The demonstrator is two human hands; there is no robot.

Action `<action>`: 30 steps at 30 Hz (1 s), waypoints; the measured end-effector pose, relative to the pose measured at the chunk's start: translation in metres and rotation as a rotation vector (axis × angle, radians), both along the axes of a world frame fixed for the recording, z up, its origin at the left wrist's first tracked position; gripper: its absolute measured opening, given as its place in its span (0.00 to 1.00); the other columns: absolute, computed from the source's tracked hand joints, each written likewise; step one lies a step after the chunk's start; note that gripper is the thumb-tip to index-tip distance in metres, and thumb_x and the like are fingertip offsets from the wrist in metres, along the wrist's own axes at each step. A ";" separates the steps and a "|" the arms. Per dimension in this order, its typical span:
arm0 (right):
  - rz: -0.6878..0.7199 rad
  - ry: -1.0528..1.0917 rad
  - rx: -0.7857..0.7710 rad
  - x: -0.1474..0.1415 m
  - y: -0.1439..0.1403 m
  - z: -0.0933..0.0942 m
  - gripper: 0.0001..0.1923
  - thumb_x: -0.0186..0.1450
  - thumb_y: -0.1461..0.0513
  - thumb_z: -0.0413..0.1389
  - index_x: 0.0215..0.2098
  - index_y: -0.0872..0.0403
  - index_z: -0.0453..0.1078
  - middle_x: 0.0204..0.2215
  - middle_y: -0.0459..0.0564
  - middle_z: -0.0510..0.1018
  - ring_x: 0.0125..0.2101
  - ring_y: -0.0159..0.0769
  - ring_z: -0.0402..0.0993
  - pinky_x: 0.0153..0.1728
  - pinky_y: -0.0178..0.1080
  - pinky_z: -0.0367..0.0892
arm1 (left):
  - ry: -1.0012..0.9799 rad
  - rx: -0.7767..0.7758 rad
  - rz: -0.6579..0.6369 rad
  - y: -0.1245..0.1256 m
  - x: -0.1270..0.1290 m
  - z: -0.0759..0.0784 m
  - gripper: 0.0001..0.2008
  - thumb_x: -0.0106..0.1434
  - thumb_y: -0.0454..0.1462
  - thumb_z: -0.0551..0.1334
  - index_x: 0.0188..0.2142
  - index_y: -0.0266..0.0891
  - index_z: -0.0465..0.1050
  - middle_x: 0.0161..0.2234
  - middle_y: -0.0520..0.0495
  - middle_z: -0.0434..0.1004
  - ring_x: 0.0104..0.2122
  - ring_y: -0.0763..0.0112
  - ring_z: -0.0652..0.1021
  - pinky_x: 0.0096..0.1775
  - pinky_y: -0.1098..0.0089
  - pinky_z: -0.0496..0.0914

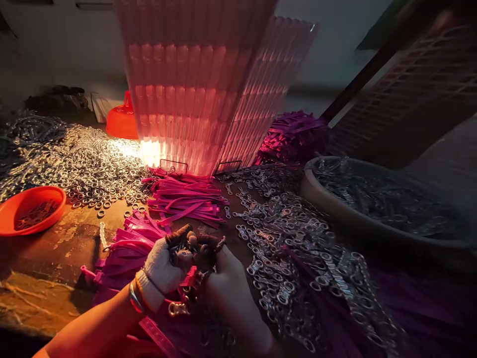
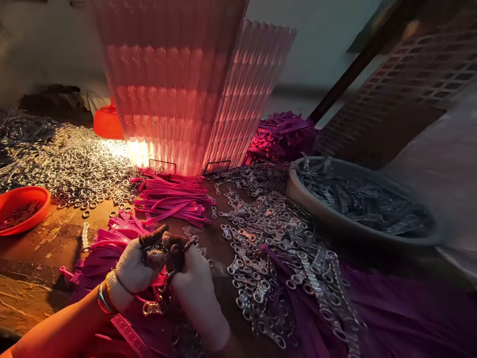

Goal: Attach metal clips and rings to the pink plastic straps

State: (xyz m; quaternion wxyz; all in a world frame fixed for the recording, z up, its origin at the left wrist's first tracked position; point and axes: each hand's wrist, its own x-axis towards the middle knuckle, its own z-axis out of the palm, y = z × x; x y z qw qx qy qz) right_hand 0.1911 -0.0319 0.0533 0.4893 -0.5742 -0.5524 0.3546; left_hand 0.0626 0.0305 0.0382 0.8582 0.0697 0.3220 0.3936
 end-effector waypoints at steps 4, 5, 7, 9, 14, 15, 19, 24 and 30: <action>0.027 0.088 -0.046 0.011 0.004 0.005 0.17 0.57 0.64 0.56 0.46 0.53 0.72 0.38 0.49 0.80 0.39 0.39 0.75 0.40 0.39 0.70 | 0.026 -0.011 -0.061 0.007 0.000 0.002 0.03 0.63 0.30 0.59 0.33 0.33 0.71 0.26 0.46 0.75 0.20 0.80 0.73 0.18 0.83 0.64; 0.035 0.116 -0.064 0.015 0.005 0.007 0.17 0.57 0.63 0.57 0.46 0.53 0.72 0.36 0.48 0.80 0.37 0.38 0.75 0.39 0.38 0.70 | 0.042 -0.012 -0.083 0.008 0.000 0.001 0.02 0.63 0.30 0.60 0.33 0.33 0.71 0.25 0.47 0.75 0.19 0.80 0.72 0.17 0.84 0.62; 0.057 0.145 -0.113 0.022 0.007 0.013 0.18 0.56 0.61 0.58 0.45 0.53 0.72 0.32 0.47 0.79 0.34 0.37 0.74 0.36 0.37 0.69 | 0.091 0.022 -0.148 0.006 -0.003 0.001 0.03 0.62 0.32 0.61 0.31 0.33 0.71 0.22 0.49 0.72 0.16 0.82 0.69 0.14 0.83 0.57; 0.082 0.117 -0.159 0.027 0.007 0.020 0.17 0.56 0.60 0.58 0.44 0.53 0.72 0.32 0.46 0.78 0.33 0.36 0.74 0.35 0.37 0.69 | 0.185 0.149 -0.256 0.000 -0.006 0.005 0.06 0.60 0.35 0.64 0.30 0.33 0.71 0.18 0.52 0.69 0.13 0.82 0.65 0.13 0.82 0.53; 0.136 0.043 -0.206 0.028 0.004 0.024 0.14 0.55 0.63 0.56 0.40 0.53 0.75 0.30 0.46 0.78 0.34 0.37 0.73 0.34 0.36 0.68 | 0.500 0.649 -0.489 -0.012 -0.015 0.025 0.13 0.59 0.41 0.66 0.25 0.36 0.67 0.14 0.57 0.60 0.12 0.83 0.59 0.14 0.79 0.52; 0.126 0.055 -0.215 0.029 0.004 0.023 0.14 0.54 0.63 0.55 0.39 0.53 0.76 0.28 0.45 0.78 0.33 0.37 0.72 0.33 0.35 0.67 | 0.526 0.692 -0.510 -0.013 -0.016 0.028 0.14 0.60 0.42 0.65 0.24 0.36 0.66 0.15 0.56 0.61 0.12 0.83 0.59 0.15 0.79 0.52; 0.017 0.035 -0.202 0.036 0.006 0.019 0.17 0.55 0.63 0.52 0.40 0.54 0.77 0.26 0.45 0.77 0.29 0.35 0.70 0.32 0.36 0.66 | 0.570 0.728 -0.461 -0.015 -0.020 0.026 0.16 0.63 0.46 0.62 0.26 0.37 0.65 0.17 0.55 0.63 0.14 0.82 0.61 0.16 0.77 0.54; 0.142 -0.212 -0.070 0.036 0.005 0.014 0.20 0.60 0.64 0.49 0.48 0.51 0.74 0.40 0.50 0.79 0.39 0.39 0.71 0.43 0.40 0.66 | 0.703 0.744 -0.414 -0.019 -0.020 0.023 0.16 0.63 0.47 0.61 0.29 0.37 0.67 0.17 0.55 0.63 0.14 0.81 0.61 0.17 0.77 0.55; 0.180 -0.334 0.006 0.019 -0.001 0.008 0.22 0.59 0.69 0.48 0.48 0.50 0.72 0.41 0.52 0.77 0.42 0.41 0.70 0.45 0.42 0.66 | 0.608 0.705 -0.428 -0.019 -0.019 0.031 0.16 0.63 0.46 0.60 0.26 0.37 0.64 0.15 0.55 0.61 0.14 0.81 0.60 0.16 0.77 0.51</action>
